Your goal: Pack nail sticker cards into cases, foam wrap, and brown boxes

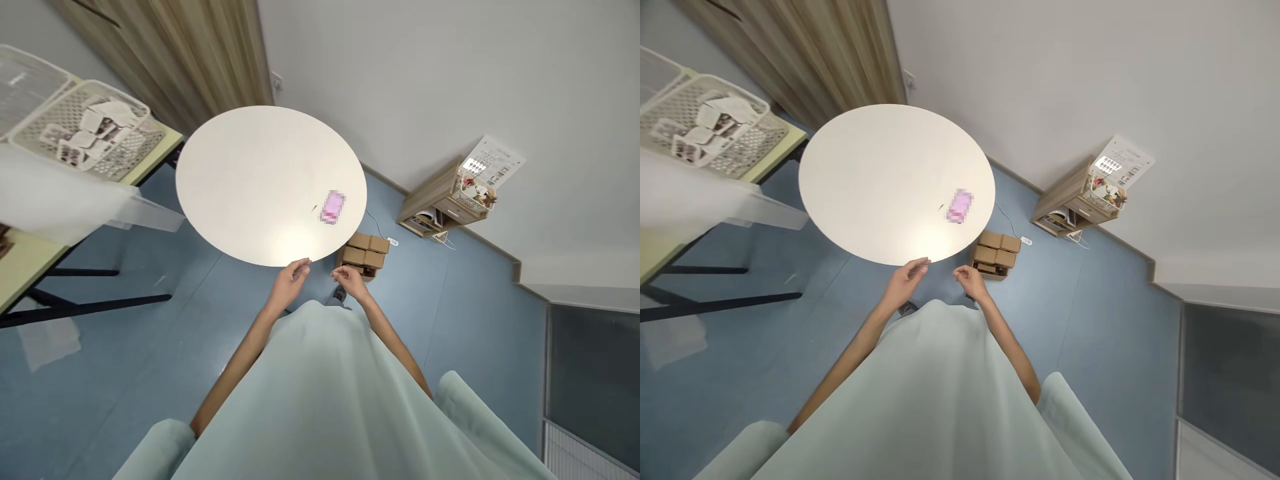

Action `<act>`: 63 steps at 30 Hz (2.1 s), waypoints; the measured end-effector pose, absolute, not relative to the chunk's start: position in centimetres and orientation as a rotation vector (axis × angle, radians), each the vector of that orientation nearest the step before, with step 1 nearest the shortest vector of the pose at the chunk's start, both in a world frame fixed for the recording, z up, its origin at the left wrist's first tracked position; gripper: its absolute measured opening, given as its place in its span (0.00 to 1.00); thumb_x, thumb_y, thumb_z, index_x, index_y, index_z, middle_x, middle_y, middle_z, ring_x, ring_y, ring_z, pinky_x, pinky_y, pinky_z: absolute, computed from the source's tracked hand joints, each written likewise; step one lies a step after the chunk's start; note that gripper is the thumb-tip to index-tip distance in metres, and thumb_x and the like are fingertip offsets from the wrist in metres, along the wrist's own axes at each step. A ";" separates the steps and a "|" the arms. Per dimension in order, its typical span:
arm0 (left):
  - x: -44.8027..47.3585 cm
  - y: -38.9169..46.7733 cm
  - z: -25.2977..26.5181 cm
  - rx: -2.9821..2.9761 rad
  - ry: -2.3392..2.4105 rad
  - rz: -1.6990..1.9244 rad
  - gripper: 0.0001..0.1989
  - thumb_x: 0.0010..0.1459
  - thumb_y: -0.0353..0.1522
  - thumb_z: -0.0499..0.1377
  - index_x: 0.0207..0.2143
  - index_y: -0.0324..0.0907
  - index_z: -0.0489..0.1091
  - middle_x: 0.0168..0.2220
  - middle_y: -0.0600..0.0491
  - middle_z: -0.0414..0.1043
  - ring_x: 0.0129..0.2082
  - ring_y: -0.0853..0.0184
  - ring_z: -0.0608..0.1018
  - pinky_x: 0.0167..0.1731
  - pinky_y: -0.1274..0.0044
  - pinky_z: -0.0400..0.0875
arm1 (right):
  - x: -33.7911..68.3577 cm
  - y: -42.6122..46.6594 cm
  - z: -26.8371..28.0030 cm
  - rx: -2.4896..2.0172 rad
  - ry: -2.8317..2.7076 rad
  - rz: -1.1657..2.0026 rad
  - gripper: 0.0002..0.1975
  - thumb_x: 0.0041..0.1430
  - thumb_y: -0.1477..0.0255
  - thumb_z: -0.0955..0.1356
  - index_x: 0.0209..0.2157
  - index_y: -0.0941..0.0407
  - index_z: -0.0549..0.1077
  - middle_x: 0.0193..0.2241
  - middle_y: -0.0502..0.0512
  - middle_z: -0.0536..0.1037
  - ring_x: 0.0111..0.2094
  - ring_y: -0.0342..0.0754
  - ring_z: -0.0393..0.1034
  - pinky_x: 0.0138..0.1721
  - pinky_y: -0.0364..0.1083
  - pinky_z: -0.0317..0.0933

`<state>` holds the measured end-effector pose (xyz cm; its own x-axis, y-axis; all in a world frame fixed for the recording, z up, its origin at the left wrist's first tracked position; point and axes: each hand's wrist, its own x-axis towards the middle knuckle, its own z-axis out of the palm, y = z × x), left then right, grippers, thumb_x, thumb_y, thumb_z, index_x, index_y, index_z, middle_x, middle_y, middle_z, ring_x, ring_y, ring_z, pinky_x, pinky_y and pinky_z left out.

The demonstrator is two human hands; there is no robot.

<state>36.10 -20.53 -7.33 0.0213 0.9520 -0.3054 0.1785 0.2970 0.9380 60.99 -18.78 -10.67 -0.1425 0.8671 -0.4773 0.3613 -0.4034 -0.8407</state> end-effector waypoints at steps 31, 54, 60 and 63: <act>-4.3 -16.1 0.0 0.858 1.799 1.133 0.29 0.70 0.52 0.61 0.62 0.42 0.78 0.64 0.40 0.82 0.65 0.50 0.83 0.69 0.58 0.76 | 17.4 -4.3 -4.3 -1.230 -1.639 1.821 0.11 0.63 0.59 0.69 0.34 0.50 0.77 0.39 0.56 0.87 0.47 0.56 0.83 0.55 0.55 0.75; -23.2 8.5 -13.4 1.265 2.058 0.335 0.24 0.67 0.31 0.61 0.63 0.33 0.75 0.65 0.33 0.78 0.66 0.47 0.79 0.69 0.62 0.70 | 8.0 -2.3 -1.9 -1.616 -1.269 1.531 0.16 0.66 0.52 0.73 0.38 0.51 0.79 0.41 0.57 0.87 0.46 0.56 0.82 0.55 0.56 0.74; -24.4 10.9 -16.1 1.401 1.995 0.140 0.26 0.68 0.32 0.61 0.67 0.33 0.73 0.63 0.34 0.79 0.66 0.46 0.79 0.67 0.61 0.71 | 5.8 -4.2 -0.9 -1.739 -1.138 1.431 0.18 0.65 0.50 0.74 0.38 0.51 0.79 0.41 0.58 0.87 0.46 0.57 0.83 0.55 0.57 0.75; -24.3 11.2 -16.7 1.393 1.954 0.133 0.24 0.70 0.33 0.61 0.65 0.34 0.74 0.62 0.35 0.81 0.64 0.48 0.81 0.65 0.62 0.73 | 5.1 -5.4 -0.7 -1.791 -1.080 1.387 0.19 0.64 0.49 0.74 0.37 0.51 0.79 0.40 0.58 0.87 0.46 0.57 0.83 0.55 0.57 0.75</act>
